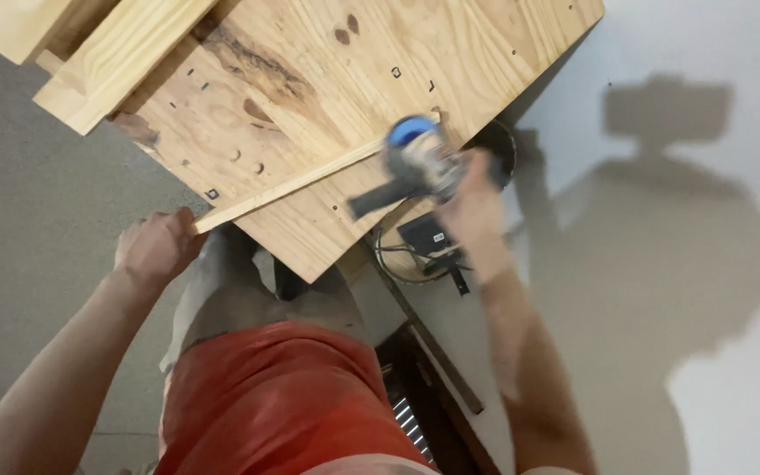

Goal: Sanding a small wooden slat using a handheld power sander on a workbench.

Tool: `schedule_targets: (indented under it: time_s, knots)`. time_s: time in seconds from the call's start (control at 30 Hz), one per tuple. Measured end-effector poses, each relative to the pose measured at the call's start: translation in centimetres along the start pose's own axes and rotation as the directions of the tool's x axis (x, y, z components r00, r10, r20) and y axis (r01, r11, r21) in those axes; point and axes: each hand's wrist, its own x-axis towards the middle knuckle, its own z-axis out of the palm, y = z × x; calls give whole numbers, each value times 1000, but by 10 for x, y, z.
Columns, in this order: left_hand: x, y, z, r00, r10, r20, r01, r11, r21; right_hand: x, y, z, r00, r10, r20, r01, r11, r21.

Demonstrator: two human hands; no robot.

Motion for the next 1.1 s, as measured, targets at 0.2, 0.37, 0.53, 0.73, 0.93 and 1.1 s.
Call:
schedule_targets:
  time_s: [0.2,0.37,0.53,0.73,0.93,1.1]
  knots:
    - [0,1,-9,1000,-9,14,9,999,-32,1,-24,-24,997,63,50,-62,997,-35]
    - [3,-8,1,999,39,14,-38,998,-51,-68,-101,60,956,-262,131,287,926,-243]
    - [7,-31,25,997,64,44,-55,983,-175,-90,-124,102,745,-654,-135,577,732,-362]
    - [20,-63,75,906,282,-316,-391,843,-369,-74,-91,52,939,-338,-68,316,922,-226]
    - [14,-64,73,739,360,-569,-643,627,-440,-106,-151,88,870,-470,-147,395,844,-362]
    - [21,-63,76,725,376,-578,-648,656,-386,-122,-155,93,879,-473,-66,444,860,-253]
